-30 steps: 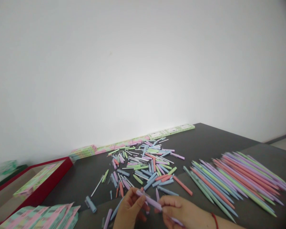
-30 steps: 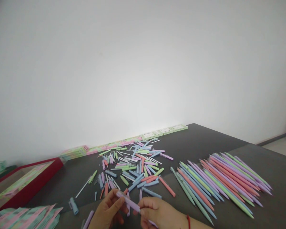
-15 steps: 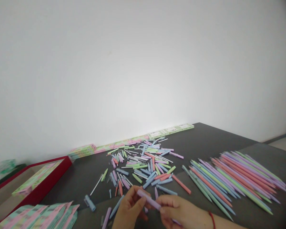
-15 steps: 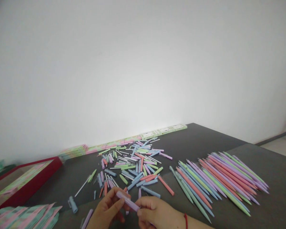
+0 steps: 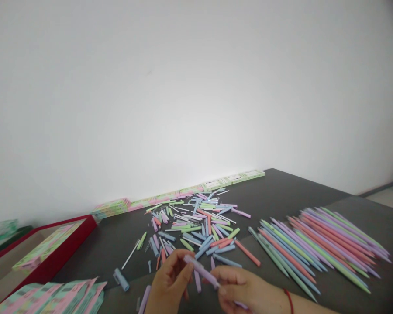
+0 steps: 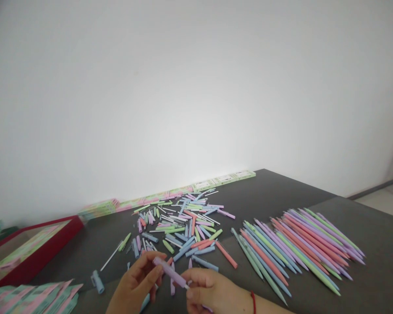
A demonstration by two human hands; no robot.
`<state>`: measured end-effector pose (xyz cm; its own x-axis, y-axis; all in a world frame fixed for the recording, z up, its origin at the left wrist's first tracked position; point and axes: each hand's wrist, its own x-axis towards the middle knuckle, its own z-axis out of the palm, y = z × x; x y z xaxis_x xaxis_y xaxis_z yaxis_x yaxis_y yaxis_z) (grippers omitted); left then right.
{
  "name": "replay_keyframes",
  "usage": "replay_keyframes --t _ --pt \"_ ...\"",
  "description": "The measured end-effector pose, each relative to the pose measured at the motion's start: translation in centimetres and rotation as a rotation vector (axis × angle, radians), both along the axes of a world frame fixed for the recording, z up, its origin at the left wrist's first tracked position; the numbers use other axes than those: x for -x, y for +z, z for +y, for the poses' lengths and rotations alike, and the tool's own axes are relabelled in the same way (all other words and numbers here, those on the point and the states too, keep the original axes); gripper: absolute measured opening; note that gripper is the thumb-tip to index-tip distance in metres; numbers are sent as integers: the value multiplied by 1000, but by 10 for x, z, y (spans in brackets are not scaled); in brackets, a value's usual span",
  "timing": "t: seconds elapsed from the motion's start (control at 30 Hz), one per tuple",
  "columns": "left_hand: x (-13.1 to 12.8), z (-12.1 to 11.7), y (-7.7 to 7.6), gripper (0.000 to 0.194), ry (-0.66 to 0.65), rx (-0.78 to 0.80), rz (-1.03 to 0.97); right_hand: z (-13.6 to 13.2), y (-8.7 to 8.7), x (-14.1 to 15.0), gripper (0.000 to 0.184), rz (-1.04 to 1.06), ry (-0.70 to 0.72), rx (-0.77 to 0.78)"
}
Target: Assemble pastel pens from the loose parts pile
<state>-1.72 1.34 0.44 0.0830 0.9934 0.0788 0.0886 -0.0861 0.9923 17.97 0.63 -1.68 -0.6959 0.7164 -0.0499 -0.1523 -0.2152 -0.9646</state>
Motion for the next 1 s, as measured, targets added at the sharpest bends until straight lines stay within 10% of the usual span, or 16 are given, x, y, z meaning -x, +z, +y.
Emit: replay_keyframes --t 0.3,0.7,1.0 --pt "-1 -10 30 25 57 -51 17 -1 -6 4 45 136 42 -57" --pt "2 12 -4 29 -33 12 167 5 -17 4 37 -260 -21 -69" --pt "15 8 12 10 13 -45 286 -13 -7 2 25 -666 -179 -625"
